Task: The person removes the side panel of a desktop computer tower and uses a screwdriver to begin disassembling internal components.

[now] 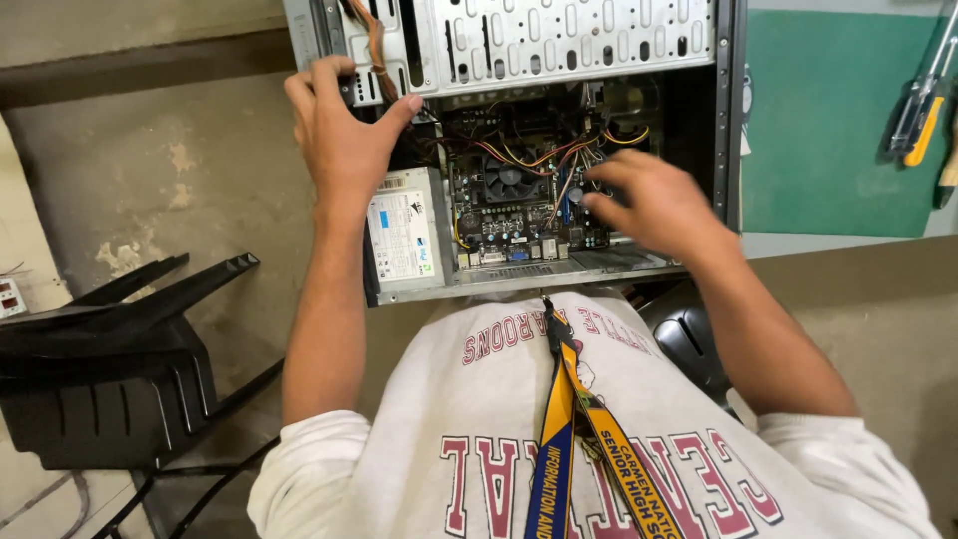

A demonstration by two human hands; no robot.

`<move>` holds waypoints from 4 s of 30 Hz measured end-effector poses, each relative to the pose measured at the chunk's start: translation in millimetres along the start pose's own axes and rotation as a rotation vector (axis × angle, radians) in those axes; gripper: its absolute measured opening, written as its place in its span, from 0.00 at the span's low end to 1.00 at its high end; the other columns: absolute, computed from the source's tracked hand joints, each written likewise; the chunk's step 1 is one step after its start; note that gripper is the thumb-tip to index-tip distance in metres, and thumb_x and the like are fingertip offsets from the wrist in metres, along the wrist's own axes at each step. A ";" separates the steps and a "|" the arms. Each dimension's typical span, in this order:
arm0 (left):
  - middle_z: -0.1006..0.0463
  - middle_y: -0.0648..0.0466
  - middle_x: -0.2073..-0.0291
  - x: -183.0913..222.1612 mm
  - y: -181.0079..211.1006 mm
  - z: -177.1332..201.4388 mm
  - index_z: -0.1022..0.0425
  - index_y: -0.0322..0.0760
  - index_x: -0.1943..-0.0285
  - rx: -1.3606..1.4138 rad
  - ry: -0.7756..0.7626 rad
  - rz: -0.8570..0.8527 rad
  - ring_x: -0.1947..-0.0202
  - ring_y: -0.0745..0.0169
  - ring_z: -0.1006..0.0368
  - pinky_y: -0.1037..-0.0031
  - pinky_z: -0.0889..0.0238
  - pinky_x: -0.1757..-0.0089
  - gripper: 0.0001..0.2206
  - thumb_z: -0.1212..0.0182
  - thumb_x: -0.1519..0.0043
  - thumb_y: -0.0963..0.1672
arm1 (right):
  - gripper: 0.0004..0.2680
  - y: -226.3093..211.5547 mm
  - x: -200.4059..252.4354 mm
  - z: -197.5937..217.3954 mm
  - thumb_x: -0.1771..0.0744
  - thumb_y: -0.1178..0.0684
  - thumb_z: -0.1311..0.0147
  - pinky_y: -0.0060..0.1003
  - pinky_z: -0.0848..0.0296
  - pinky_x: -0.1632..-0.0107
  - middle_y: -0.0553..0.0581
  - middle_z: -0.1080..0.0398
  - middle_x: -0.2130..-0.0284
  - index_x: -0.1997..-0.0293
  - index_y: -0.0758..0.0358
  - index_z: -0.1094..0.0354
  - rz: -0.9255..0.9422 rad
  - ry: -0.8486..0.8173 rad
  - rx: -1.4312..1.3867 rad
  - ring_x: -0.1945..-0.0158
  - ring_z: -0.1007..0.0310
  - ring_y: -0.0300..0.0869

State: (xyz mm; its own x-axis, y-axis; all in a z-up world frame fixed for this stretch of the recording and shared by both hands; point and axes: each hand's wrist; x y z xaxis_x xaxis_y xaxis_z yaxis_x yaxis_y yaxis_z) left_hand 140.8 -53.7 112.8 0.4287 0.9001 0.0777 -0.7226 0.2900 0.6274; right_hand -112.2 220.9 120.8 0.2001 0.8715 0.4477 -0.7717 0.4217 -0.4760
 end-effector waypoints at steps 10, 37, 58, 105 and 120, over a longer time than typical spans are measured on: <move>0.26 0.51 0.47 -0.7 -19.4 -15.2 0.28 0.43 0.38 0.338 0.240 -0.058 0.46 0.49 0.21 0.59 0.28 0.47 0.16 0.34 0.34 0.39 | 0.25 -34.7 -101.5 -37.3 0.29 0.43 0.41 0.63 0.28 0.43 0.68 0.32 0.37 0.24 0.66 0.39 0.157 0.037 0.135 0.38 0.32 0.65; 0.31 0.52 0.46 -1.9 -17.5 -17.8 0.29 0.44 0.40 0.271 0.197 -0.032 0.50 0.47 0.21 0.56 0.25 0.57 0.15 0.33 0.34 0.45 | 0.19 -5.5 -108.9 -91.7 0.30 0.41 0.42 0.61 0.28 0.52 0.66 0.24 0.53 0.35 0.59 0.38 0.118 0.108 0.484 0.51 0.24 0.64; 0.34 0.51 0.44 1.4 -12.2 -16.3 0.28 0.41 0.41 0.187 0.177 -0.111 0.50 0.50 0.21 0.59 0.25 0.58 0.12 0.33 0.31 0.45 | 0.21 38.9 -30.1 -76.7 0.31 0.57 0.51 0.60 0.36 0.32 0.58 0.32 0.29 0.25 0.56 0.38 0.418 0.149 0.623 0.26 0.36 0.56; 0.34 0.47 0.48 -3.0 -21.2 -26.0 0.28 0.37 0.45 0.054 0.241 -0.180 0.49 0.41 0.26 0.50 0.26 0.54 0.12 0.35 0.30 0.47 | 0.15 27.3 -105.3 -65.3 0.30 0.45 0.41 0.50 0.27 0.69 0.56 0.25 0.77 0.76 0.59 0.32 -0.449 0.282 -0.009 0.74 0.29 0.49; 0.37 0.52 0.42 -1.8 -15.6 -12.9 0.25 0.48 0.40 0.169 0.075 -0.037 0.40 0.51 0.28 0.54 0.24 0.55 0.26 0.23 0.39 0.59 | 0.25 11.5 -22.2 -4.6 0.32 0.36 0.38 0.47 0.28 0.38 0.62 0.23 0.40 0.29 0.60 0.31 -0.325 0.136 -0.294 0.37 0.24 0.50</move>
State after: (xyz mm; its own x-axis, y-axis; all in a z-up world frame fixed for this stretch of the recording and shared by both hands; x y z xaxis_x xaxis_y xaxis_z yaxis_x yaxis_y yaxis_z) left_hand 144.3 -55.6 92.9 0.4074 0.9132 -0.0017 -0.6028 0.2703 0.7507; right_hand -122.7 207.6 102.0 0.4960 0.6987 0.5155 -0.4553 0.7148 -0.5308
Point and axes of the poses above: each hand's wrist, its own x-axis away from the middle knuckle, its own z-axis out of the back of the hand, y = z × x
